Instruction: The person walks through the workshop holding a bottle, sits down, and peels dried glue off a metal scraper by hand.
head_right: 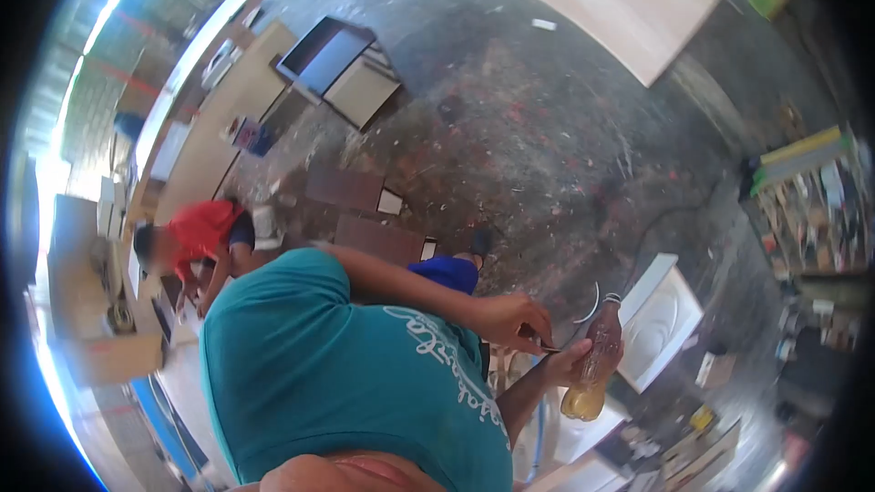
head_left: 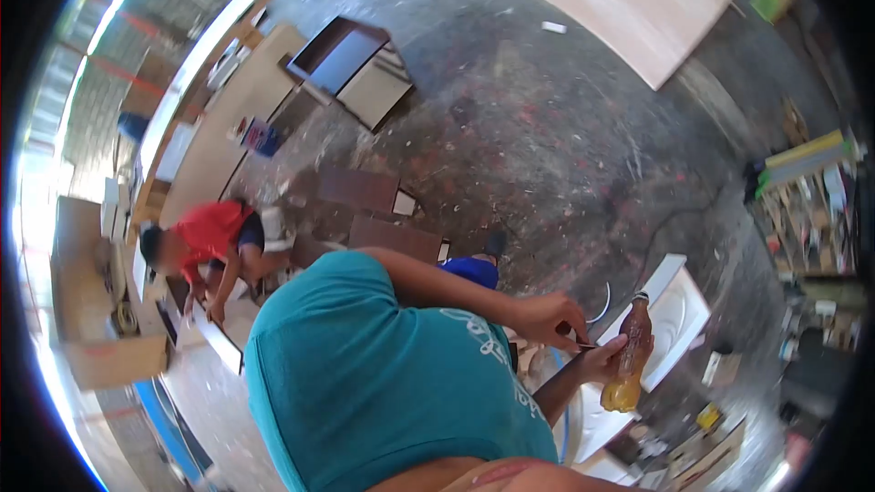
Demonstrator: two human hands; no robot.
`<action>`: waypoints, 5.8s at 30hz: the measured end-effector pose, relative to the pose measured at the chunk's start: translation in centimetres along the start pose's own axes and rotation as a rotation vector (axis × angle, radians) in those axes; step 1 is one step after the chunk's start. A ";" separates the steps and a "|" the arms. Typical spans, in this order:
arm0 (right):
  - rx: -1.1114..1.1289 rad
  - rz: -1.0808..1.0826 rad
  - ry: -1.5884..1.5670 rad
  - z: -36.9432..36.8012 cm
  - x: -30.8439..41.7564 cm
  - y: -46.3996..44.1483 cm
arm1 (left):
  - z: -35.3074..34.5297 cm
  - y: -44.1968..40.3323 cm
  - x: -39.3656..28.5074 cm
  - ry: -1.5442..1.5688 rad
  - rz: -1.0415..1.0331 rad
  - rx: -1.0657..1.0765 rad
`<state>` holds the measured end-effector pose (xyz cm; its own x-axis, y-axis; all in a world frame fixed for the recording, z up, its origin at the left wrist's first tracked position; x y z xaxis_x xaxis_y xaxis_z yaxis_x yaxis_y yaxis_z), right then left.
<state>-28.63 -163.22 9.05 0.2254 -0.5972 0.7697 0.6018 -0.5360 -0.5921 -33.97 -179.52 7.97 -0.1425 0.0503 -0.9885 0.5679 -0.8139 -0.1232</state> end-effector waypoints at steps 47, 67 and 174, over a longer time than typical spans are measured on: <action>2.719 -0.607 -1.138 -54.4 32.0 22.9 | 27.1 23.7 -3.6 -0.376 0.681 -2.383; 2.737 -0.896 -0.895 -46.4 29.9 24.6 | 18.5 21.6 -5.3 -0.634 0.594 -2.455; 3.252 -1.213 -1.452 -38.8 37.9 27.1 | 12.6 19.8 -7.5 -0.399 0.609 -2.745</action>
<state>-33.51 -223.50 12.92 -0.6883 -0.5350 0.4899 -0.7179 0.5993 -0.3542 -31.89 -203.33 14.06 0.3573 -0.0140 -0.9339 -0.2686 0.9561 -0.1171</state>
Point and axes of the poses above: each hand's wrist, its own y-axis away from the middle knuckle, its own z-axis out of the back of the hand, x = y × z, the point moved 10 cm from there along -y, towards the middle knuckle, and after that the axes turned 7 degrees about x, right-handed, at the moved point
